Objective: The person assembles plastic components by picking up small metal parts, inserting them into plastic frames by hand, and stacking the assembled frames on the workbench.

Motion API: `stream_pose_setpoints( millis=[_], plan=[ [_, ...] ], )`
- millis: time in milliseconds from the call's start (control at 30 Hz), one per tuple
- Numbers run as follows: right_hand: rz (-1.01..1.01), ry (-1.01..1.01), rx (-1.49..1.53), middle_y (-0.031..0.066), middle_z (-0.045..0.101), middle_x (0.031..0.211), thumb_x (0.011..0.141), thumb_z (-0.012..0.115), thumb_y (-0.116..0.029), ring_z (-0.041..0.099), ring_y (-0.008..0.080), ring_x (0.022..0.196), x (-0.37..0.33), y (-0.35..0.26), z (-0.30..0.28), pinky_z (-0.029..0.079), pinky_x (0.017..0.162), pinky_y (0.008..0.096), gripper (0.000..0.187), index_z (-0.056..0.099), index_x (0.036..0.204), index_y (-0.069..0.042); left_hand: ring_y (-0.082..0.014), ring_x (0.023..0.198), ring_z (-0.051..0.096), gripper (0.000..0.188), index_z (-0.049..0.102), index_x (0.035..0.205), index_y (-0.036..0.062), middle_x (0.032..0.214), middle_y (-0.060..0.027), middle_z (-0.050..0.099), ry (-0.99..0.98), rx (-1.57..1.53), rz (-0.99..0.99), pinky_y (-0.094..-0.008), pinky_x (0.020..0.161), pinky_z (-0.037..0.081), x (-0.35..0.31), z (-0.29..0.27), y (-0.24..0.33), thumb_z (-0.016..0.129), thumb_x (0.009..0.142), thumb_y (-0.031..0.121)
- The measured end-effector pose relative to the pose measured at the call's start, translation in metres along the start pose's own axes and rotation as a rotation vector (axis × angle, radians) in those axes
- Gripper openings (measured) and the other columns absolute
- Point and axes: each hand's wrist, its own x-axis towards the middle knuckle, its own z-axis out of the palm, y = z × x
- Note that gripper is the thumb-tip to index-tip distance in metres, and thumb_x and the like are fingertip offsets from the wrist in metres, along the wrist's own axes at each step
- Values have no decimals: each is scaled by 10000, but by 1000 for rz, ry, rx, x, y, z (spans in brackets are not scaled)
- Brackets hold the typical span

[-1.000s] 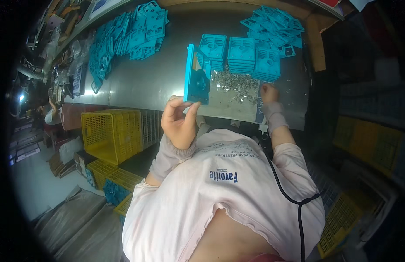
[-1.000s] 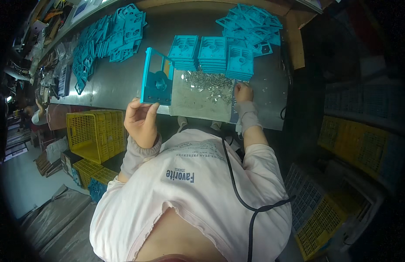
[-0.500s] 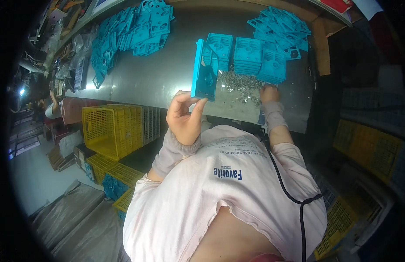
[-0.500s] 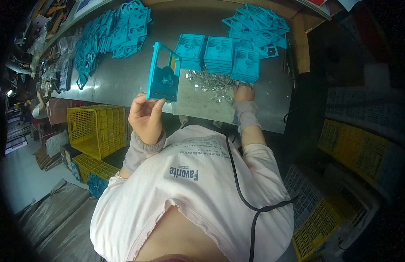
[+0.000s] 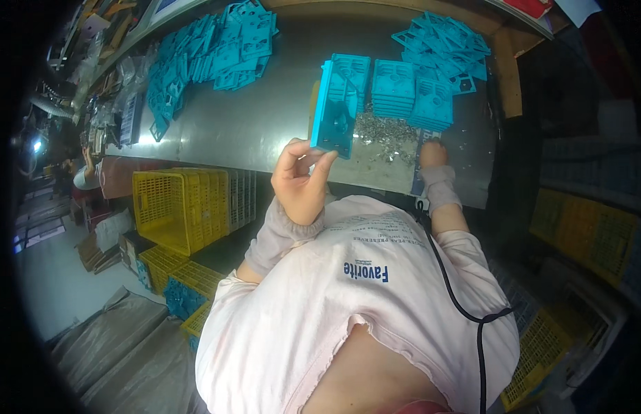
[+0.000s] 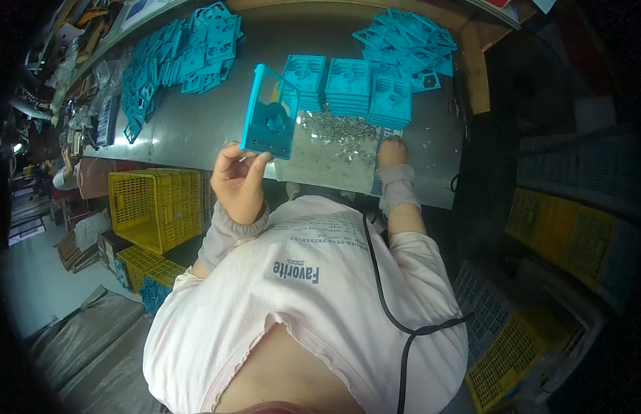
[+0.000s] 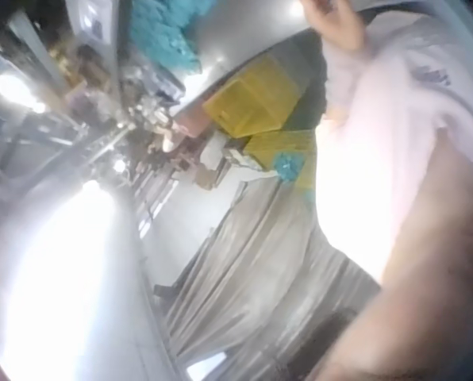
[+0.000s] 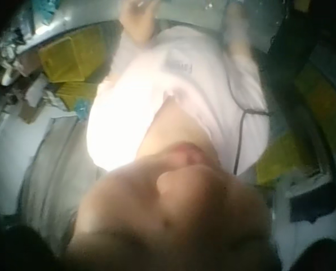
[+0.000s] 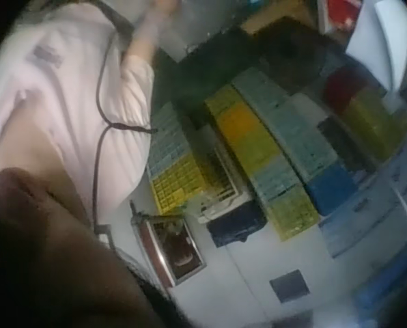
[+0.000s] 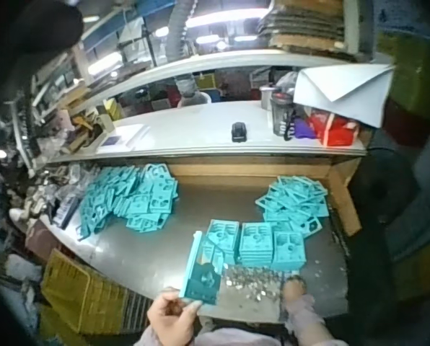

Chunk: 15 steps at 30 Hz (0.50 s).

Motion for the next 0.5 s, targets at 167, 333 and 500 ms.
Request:
stream_pose_setpoints(
  millis=[167, 333, 500],
  plan=[
    [-104, 38, -19, 190, 659, 922, 812, 574, -68, 674, 344, 860, -4, 3, -2, 571, 734, 430, 167, 723, 807, 9, -143, 876, 645, 300, 555, 1056, -13, 961, -68, 611, 82, -102, -125, -254, 772, 524, -2, -1, 5, 685, 820, -146],
    [-185, 69, -59, 184, 661, 943, 814, 586, -63, 670, 331, 893, 2, 19, 11, 565, 751, 420, 152, 728, 820, -9, -181, 888, 658, 276, 575, 1056, -9, 945, -86, 650, 73, -256, -149, -322, 789, 576, 0, 2, 12, 686, 828, -119],
    [-206, 197, 436, 155, 673, 882, 825, 612, -35, 677, 275, 769, -15, -12, -54, 552, 683, 386, 110, 719, 830, -12, -177, 801, 673, 252, 589, 1021, -22, 882, -76, 658, 103, -288, -199, -360, 733, 608, -6, 1, 19, 722, 813, -72]
  ],
)
